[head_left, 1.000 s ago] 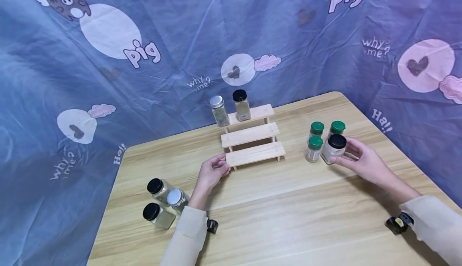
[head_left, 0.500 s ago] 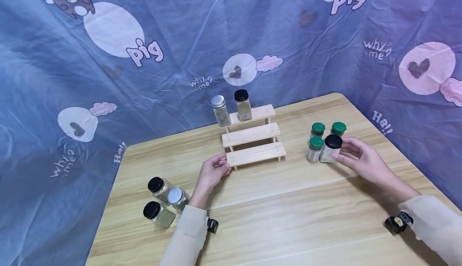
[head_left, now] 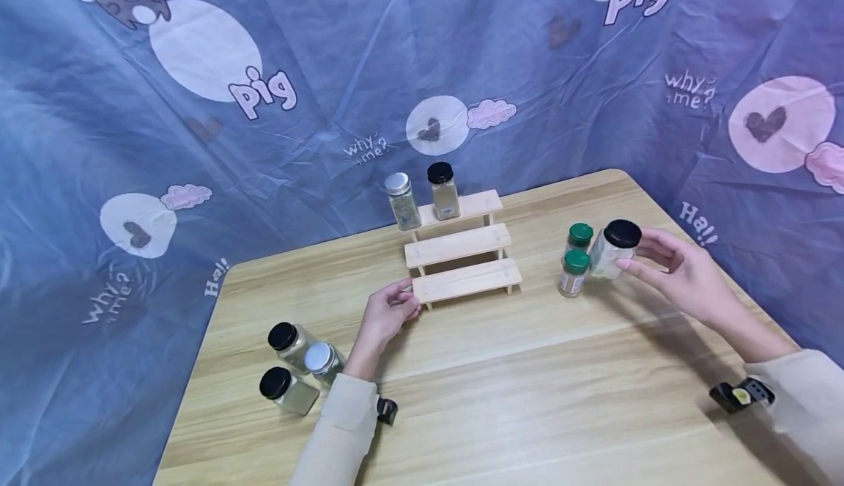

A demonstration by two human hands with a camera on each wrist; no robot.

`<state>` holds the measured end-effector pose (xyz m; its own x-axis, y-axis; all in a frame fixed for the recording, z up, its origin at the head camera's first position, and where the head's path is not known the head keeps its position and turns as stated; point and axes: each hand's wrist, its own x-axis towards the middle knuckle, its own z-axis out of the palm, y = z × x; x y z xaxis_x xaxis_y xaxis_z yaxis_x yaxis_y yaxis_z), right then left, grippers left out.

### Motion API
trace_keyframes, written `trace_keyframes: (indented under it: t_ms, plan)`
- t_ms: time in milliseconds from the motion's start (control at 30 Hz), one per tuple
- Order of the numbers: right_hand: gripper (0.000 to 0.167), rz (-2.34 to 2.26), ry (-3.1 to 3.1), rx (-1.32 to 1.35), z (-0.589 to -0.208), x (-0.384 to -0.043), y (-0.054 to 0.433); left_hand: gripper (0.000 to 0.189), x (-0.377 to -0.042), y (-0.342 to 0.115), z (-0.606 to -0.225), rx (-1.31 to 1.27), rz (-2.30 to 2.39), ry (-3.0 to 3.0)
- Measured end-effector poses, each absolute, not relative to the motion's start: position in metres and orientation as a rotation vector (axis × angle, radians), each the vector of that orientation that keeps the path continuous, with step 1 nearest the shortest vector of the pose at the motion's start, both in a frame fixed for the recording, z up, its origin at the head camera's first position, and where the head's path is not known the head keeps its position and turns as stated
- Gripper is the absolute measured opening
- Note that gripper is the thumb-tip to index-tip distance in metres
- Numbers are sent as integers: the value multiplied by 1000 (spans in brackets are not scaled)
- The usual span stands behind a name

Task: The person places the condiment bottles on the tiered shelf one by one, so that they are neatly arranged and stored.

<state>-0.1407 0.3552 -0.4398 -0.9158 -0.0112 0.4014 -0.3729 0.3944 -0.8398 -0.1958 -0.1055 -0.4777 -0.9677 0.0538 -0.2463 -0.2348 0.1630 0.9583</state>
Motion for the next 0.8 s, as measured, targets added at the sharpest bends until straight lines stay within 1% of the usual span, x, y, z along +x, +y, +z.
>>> trace_keyframes:
  t_ms: [133, 367, 800]
  plan:
    - [42, 1489, -2302, 370, -421, -152, 352, 50, -196, -106, -477, -178, 1888, 2218]
    - [35, 1483, -2337, 354, -394, -175, 341, 49, -195, -105, -477, -167, 1890, 2220]
    - [48, 1648, -2378, 376, -366, -240, 283, 50, -195, -105, -476, -175, 1889, 2207]
